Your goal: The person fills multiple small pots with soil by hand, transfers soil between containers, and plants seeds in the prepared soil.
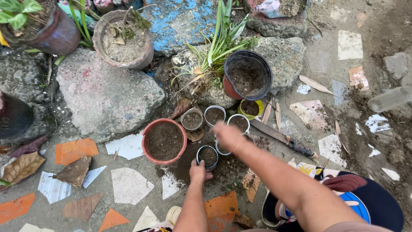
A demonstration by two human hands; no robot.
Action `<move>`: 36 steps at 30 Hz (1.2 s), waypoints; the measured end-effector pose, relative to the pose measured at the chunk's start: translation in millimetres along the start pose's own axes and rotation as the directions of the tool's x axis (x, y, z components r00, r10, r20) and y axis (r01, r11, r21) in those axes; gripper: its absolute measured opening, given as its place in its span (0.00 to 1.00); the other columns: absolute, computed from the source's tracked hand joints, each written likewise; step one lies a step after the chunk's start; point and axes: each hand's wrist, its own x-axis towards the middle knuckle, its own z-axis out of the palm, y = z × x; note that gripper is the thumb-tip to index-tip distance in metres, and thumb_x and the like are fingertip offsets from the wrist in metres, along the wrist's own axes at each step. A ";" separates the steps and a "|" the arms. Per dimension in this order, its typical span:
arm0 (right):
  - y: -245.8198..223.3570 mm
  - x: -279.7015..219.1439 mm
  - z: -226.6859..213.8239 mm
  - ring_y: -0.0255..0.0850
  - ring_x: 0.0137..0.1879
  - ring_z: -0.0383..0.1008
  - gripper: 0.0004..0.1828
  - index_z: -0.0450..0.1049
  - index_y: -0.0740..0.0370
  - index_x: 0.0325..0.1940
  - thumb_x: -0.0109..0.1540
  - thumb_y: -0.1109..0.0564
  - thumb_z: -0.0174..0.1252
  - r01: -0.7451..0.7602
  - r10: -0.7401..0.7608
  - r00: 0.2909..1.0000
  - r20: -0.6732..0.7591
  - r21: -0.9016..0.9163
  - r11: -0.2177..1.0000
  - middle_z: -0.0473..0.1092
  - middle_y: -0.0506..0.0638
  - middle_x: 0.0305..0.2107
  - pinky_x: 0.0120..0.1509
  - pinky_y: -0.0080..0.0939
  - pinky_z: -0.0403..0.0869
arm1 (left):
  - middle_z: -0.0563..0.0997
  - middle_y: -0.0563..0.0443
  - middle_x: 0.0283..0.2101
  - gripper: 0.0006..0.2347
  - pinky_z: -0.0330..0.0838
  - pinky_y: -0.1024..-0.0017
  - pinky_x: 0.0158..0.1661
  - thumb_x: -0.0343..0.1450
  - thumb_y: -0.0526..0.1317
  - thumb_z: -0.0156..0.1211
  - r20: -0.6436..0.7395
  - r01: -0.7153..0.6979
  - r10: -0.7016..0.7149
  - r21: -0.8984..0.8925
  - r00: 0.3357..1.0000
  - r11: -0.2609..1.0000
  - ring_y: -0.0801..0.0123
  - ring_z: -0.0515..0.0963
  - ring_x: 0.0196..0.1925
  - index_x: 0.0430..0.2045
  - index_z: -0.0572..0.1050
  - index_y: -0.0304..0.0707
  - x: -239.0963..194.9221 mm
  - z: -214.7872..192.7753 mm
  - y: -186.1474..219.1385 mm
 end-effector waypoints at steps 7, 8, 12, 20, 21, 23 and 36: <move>-42.0 -54.6 69.5 0.50 0.57 0.72 0.28 0.71 0.57 0.59 0.53 0.58 0.64 0.147 -0.022 0.874 0.486 -0.221 0.964 0.61 0.55 0.62 0.55 0.52 0.74 | 0.84 0.38 0.41 0.18 0.84 0.62 0.24 0.72 0.31 0.51 -0.017 -0.148 0.154 0.189 0.988 0.971 0.52 0.87 0.26 0.58 0.69 0.34 -5.3 -14.1 -5.5; -44.5 -63.4 73.5 0.50 0.58 0.71 0.24 0.73 0.55 0.57 0.55 0.59 0.62 0.167 -0.040 0.879 0.475 -0.228 0.959 0.59 0.54 0.64 0.54 0.51 0.75 | 0.84 0.37 0.41 0.16 0.84 0.62 0.23 0.72 0.32 0.51 -0.006 -0.162 0.166 0.201 0.986 0.966 0.53 0.87 0.26 0.56 0.72 0.31 -9.2 -19.5 -5.3; -40.3 -77.1 72.4 0.49 0.60 0.69 0.14 0.77 0.53 0.49 0.59 0.59 0.58 0.241 -0.125 0.915 0.383 -0.271 0.932 0.59 0.53 0.67 0.57 0.47 0.75 | 0.84 0.34 0.39 0.15 0.84 0.61 0.23 0.73 0.31 0.50 0.045 -0.163 0.160 0.070 0.986 0.984 0.51 0.86 0.25 0.55 0.71 0.29 -17.8 -25.6 -0.4; -47.1 -48.9 69.5 0.48 0.57 0.74 0.17 0.78 0.50 0.50 0.57 0.60 0.57 0.056 0.026 0.940 0.340 -0.230 0.972 0.70 0.50 0.54 0.59 0.50 0.73 | 0.81 0.40 0.45 0.22 0.82 0.60 0.28 0.75 0.29 0.46 0.072 -0.135 0.139 -0.055 0.988 0.989 0.52 0.86 0.32 0.66 0.62 0.43 22.3 -20.9 -32.0; -44.4 -46.7 74.0 0.48 0.56 0.75 0.16 0.77 0.50 0.51 0.60 0.59 0.55 0.043 0.045 0.938 0.344 -0.246 0.968 0.72 0.50 0.52 0.57 0.50 0.74 | 0.82 0.38 0.45 0.22 0.83 0.61 0.28 0.76 0.31 0.46 0.086 -0.110 0.117 -0.082 0.989 0.990 0.52 0.86 0.33 0.67 0.61 0.44 26.4 -21.7 -33.1; -39.1 -43.5 88.3 0.49 0.55 0.77 0.15 0.75 0.52 0.53 0.63 0.59 0.53 0.004 0.094 0.934 0.345 -0.273 0.962 0.74 0.51 0.50 0.54 0.51 0.76 | 0.82 0.33 0.44 0.22 0.85 0.63 0.30 0.77 0.33 0.46 0.116 -0.057 0.073 -0.134 0.991 0.989 0.52 0.86 0.34 0.69 0.61 0.46 27.9 -23.1 -31.3; -31.1 -42.9 119.5 0.51 0.53 0.78 0.19 0.76 0.48 0.55 0.60 0.56 0.60 -0.388 0.328 0.841 0.430 0.058 0.920 0.76 0.54 0.47 0.59 0.51 0.74 | 0.79 0.46 0.57 0.21 0.85 0.69 0.41 0.76 0.30 0.48 0.022 -0.253 0.265 -0.227 0.964 0.941 0.65 0.83 0.47 0.65 0.70 0.46 42.6 -18.5 -35.5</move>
